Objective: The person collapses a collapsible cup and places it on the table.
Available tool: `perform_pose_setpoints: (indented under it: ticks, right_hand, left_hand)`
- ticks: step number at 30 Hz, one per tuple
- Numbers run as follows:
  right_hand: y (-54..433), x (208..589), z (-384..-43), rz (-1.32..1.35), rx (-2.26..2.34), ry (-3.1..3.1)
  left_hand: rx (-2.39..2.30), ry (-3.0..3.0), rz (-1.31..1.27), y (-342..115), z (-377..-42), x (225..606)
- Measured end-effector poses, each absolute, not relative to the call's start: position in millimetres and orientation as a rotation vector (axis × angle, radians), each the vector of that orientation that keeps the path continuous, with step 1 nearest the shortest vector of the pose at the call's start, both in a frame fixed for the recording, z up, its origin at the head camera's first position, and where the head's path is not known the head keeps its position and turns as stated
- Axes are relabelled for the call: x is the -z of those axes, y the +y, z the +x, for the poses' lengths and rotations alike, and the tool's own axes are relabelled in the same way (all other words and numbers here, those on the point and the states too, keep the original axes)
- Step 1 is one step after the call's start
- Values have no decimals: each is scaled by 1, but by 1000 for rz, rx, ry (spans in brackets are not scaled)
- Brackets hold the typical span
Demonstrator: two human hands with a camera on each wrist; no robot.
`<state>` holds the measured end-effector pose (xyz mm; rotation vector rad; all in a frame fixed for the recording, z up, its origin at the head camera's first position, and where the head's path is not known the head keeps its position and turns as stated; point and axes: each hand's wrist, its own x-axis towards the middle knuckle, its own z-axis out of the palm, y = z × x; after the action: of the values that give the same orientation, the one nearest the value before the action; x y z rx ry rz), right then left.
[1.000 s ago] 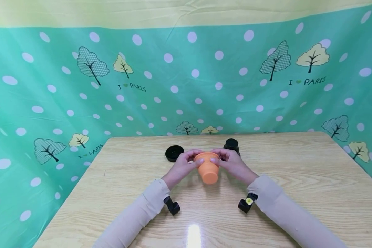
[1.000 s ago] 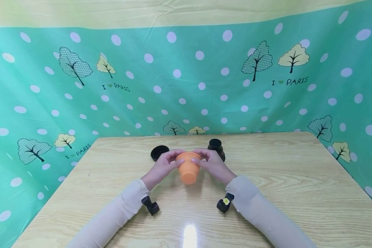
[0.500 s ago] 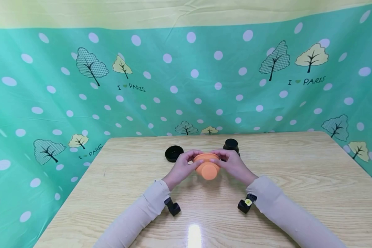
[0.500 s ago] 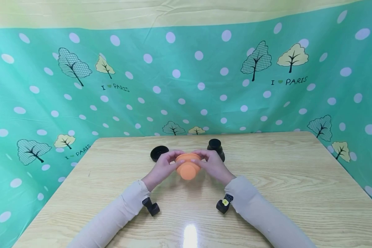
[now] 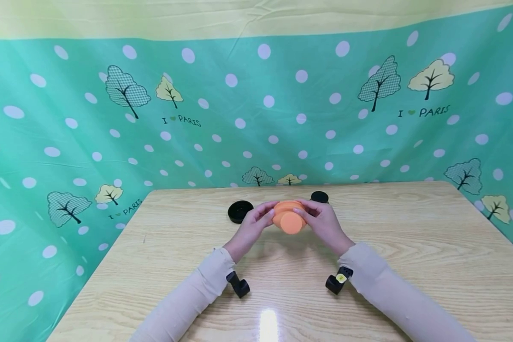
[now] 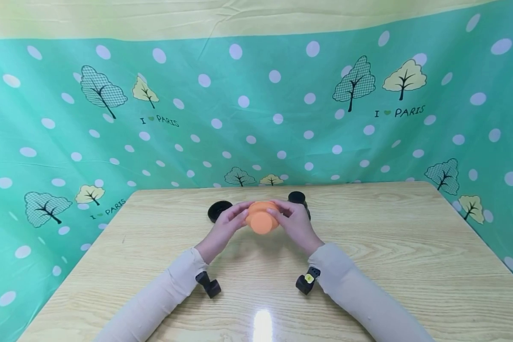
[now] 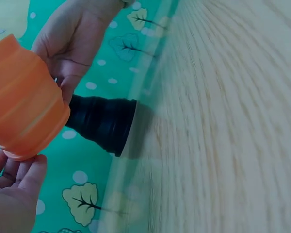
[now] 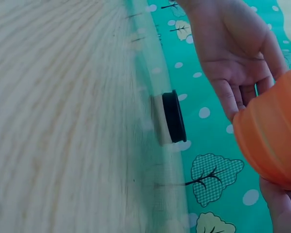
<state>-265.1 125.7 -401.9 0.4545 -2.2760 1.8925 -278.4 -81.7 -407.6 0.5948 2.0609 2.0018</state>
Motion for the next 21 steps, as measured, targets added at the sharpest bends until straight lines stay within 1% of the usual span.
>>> perform_pose_setpoints:
  ticks: [6, 14, 21]
  right_hand:
    - [125, 403, -266, 420, -1896, -2255]
    - [121, 405, -266, 404, -1912, -2225]
    - [122, 403, -263, 396, -2037, -2281]
  left_hand:
    - [-2018, 2017, 627, -82, -278, 409]
    - [-2041, 2136, 646, -75, -278, 410]
    - [-1977, 2239, 603, -75, -263, 385]
